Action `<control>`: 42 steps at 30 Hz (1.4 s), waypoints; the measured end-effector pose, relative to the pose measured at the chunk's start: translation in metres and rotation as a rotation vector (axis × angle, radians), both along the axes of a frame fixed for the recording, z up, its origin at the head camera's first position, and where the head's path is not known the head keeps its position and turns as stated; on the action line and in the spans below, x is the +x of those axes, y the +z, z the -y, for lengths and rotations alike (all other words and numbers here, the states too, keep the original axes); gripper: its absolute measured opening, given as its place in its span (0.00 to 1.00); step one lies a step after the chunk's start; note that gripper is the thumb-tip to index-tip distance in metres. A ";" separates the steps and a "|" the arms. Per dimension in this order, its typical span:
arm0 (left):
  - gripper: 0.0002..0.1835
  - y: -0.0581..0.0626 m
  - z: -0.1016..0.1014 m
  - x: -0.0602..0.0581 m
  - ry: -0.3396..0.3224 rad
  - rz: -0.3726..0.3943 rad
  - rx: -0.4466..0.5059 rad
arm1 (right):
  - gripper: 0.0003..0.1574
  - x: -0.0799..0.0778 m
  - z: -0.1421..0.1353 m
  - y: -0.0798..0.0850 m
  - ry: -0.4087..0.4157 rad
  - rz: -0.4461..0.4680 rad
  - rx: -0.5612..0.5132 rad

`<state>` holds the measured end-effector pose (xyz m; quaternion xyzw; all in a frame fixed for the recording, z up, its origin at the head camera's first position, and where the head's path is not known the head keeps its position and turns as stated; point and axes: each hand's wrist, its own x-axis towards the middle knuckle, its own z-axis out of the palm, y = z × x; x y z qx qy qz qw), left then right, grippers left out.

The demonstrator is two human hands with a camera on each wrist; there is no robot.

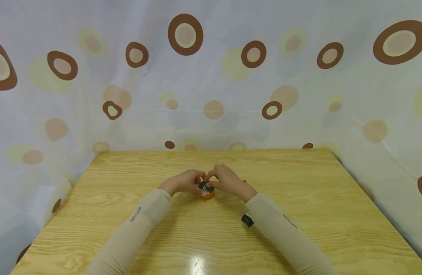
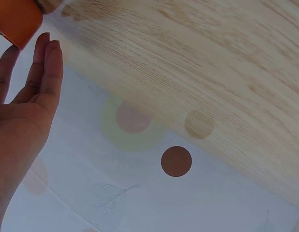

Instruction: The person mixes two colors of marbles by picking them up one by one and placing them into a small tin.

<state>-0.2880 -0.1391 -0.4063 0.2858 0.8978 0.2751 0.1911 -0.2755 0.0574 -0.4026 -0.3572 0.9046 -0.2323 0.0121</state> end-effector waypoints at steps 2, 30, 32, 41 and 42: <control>0.16 0.000 0.000 0.000 0.006 0.002 -0.008 | 0.10 0.000 -0.002 0.000 -0.008 -0.001 0.004; 0.19 0.002 -0.003 0.002 0.036 0.004 -0.031 | 0.10 -0.018 -0.044 0.016 -0.064 -0.021 -0.025; 0.20 0.004 -0.004 0.002 0.034 0.005 -0.027 | 0.10 -0.018 -0.047 0.017 -0.072 -0.021 -0.020; 0.20 0.002 -0.003 0.003 0.041 0.010 -0.022 | 0.11 -0.021 -0.057 0.016 -0.113 -0.010 -0.001; 0.20 0.002 -0.003 0.003 0.042 0.014 -0.019 | 0.11 -0.022 -0.058 0.015 -0.118 -0.010 0.001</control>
